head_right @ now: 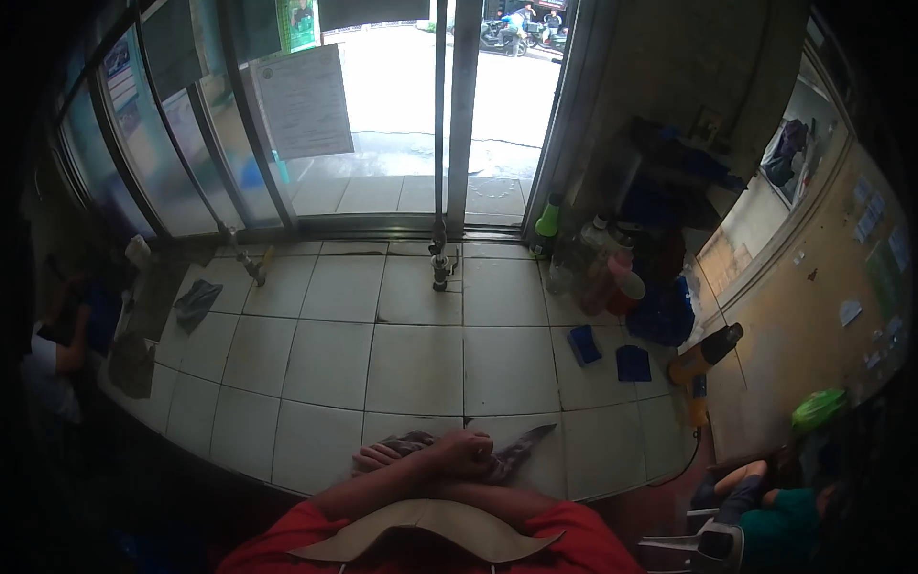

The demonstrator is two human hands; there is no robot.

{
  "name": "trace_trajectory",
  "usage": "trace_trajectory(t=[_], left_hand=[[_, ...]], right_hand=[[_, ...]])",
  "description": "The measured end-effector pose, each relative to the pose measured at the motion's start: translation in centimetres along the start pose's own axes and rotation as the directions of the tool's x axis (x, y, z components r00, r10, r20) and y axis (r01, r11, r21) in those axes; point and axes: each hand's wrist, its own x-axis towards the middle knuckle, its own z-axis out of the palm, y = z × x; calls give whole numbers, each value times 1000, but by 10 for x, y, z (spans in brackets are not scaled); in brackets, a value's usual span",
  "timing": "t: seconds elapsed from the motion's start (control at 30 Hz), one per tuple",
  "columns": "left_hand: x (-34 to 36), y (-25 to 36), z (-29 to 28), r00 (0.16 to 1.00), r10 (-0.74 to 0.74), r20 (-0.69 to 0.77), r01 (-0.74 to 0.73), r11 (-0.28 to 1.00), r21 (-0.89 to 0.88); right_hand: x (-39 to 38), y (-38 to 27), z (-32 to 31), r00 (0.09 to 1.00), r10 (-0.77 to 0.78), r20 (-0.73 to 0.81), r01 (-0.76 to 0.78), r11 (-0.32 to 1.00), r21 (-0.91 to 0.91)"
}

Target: Preparing and packaging water bottles using bags and a tape dispenser.

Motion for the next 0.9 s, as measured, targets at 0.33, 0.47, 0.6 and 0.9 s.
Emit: trace_trajectory(t=[0.33, 0.47, 0.6, 0.9], left_hand=[[0, -2, 0, 999, 17, 28, -18, 999, 32], [1, 3, -6, 999, -5, 50, 5, 1000, -11], [3, 6, -10, 995, -2, 98, 8, 998, -56], [3, 8, -11, 995, -22, 96, 27, 999, -45]], right_hand=[[-3, 5, 10, 1000, -8, 18, 9, 1000, -25], [-1, 3, 9, 1000, -5, 10, 6, 1000, -31], [0, 1, 3, 999, 16, 28, -16, 1000, -4], [4, -2, 2, 995, -14, -94, 12, 1000, -16]])
